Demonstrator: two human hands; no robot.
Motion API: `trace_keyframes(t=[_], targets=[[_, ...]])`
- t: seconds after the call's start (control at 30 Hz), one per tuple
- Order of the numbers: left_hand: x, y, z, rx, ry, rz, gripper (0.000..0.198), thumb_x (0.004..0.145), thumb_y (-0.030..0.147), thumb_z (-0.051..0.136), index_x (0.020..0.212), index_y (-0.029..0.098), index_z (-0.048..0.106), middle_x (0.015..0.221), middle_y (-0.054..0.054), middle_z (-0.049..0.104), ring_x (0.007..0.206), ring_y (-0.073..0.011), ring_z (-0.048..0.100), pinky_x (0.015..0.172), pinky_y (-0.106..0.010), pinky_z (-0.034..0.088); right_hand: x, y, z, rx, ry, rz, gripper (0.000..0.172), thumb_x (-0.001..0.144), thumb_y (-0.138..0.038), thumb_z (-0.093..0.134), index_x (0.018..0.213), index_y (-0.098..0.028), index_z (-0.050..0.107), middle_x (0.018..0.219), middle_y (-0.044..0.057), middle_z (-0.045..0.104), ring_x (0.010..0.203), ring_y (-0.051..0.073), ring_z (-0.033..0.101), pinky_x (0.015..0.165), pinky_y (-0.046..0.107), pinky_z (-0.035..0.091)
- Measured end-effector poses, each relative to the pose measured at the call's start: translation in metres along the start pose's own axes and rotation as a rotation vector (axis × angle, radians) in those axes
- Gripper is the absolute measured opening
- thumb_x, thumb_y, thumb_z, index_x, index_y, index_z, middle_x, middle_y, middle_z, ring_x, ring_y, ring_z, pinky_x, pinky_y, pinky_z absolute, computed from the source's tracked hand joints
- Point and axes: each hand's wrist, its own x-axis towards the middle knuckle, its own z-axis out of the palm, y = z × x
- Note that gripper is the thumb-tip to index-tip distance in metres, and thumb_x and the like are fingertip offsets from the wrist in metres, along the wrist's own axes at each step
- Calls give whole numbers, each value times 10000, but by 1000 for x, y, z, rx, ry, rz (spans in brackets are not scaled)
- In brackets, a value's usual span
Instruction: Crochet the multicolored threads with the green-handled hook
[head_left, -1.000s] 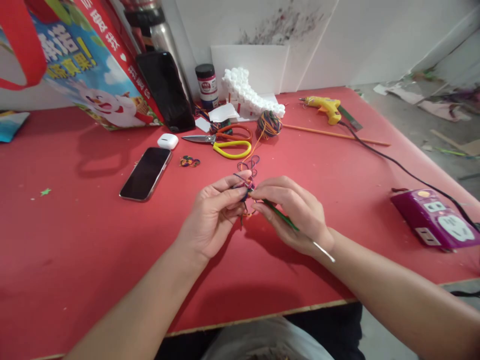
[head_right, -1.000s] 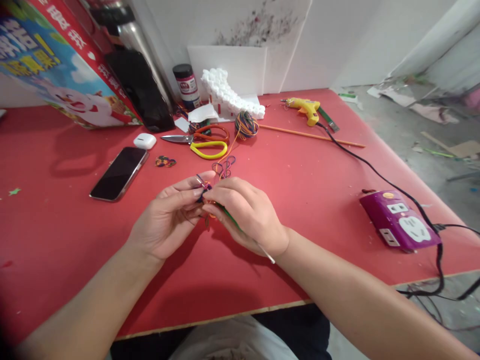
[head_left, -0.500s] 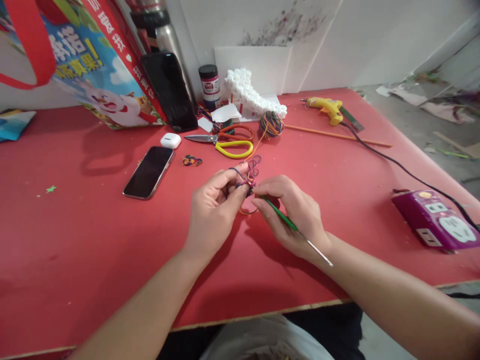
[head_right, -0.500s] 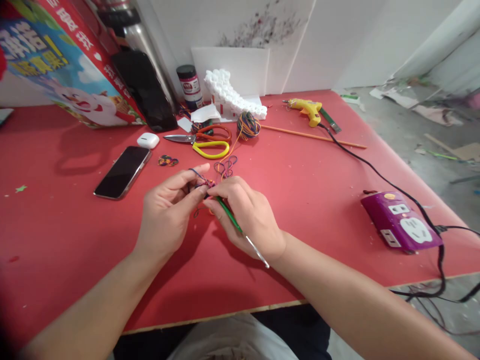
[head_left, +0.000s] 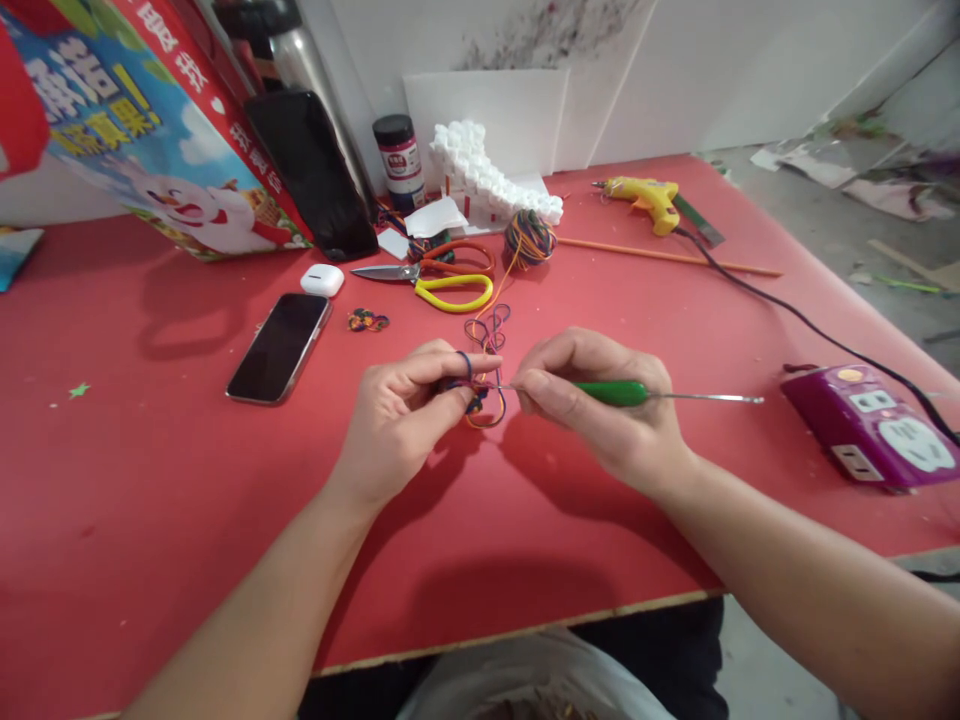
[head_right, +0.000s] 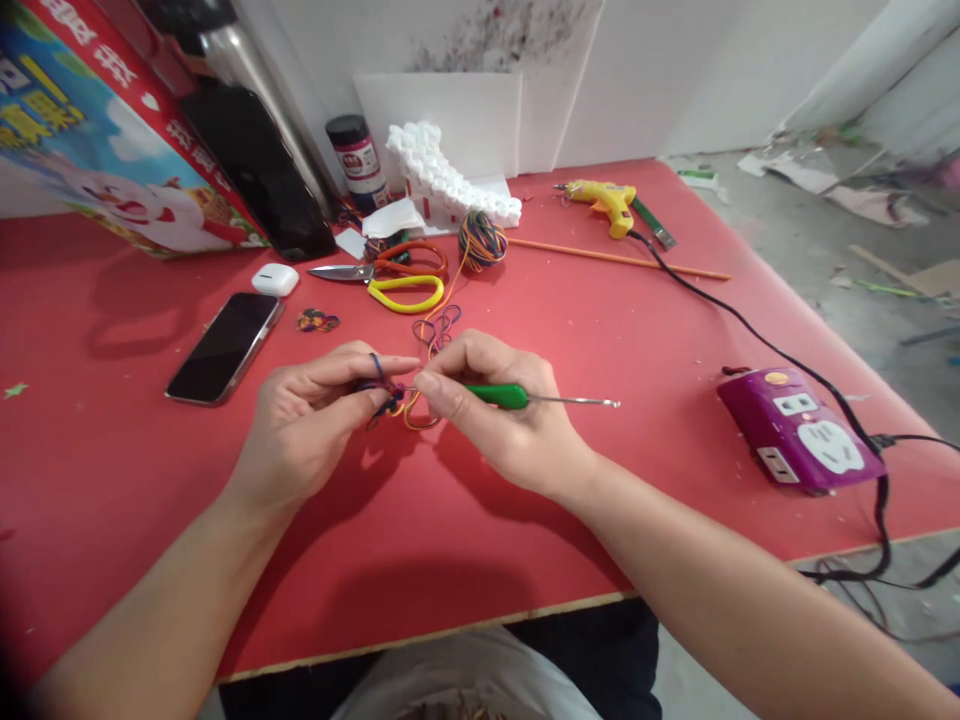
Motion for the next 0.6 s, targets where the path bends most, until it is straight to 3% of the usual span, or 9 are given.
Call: trace_keyframes(t=[0.3, 0.47, 0.6], targets=[[-1, -2, -6, -15, -157, 9, 314, 895, 126, 748, 1068, 317, 926, 767, -31, 586, 706, -146, 535, 639, -298, 398, 10, -2, -6, 294, -39, 262, 308, 818, -367, 927, 700, -178, 715, 595, 13, 673, 494, 94, 482, 429, 228, 272], [0, -1, -6, -91, -155, -50, 235, 845, 184, 793, 999, 288, 937, 754, -41, 595, 724, -168, 529, 667, -314, 438, 11, -3, -7, 400, -68, 341, 364, 765, -418, 974, 682, -172, 719, 580, 16, 678, 477, 89, 497, 410, 208, 246], [-2, -3, -3, -162, -155, -96, 212, 856, 242, 836, 1040, 289, 932, 818, -51, 626, 791, -180, 605, 736, -317, 531, 13, -2, -7, 470, -106, 373, 337, 783, -411, 969, 723, -168, 743, 597, 11, 690, 469, 76, 491, 410, 198, 257]])
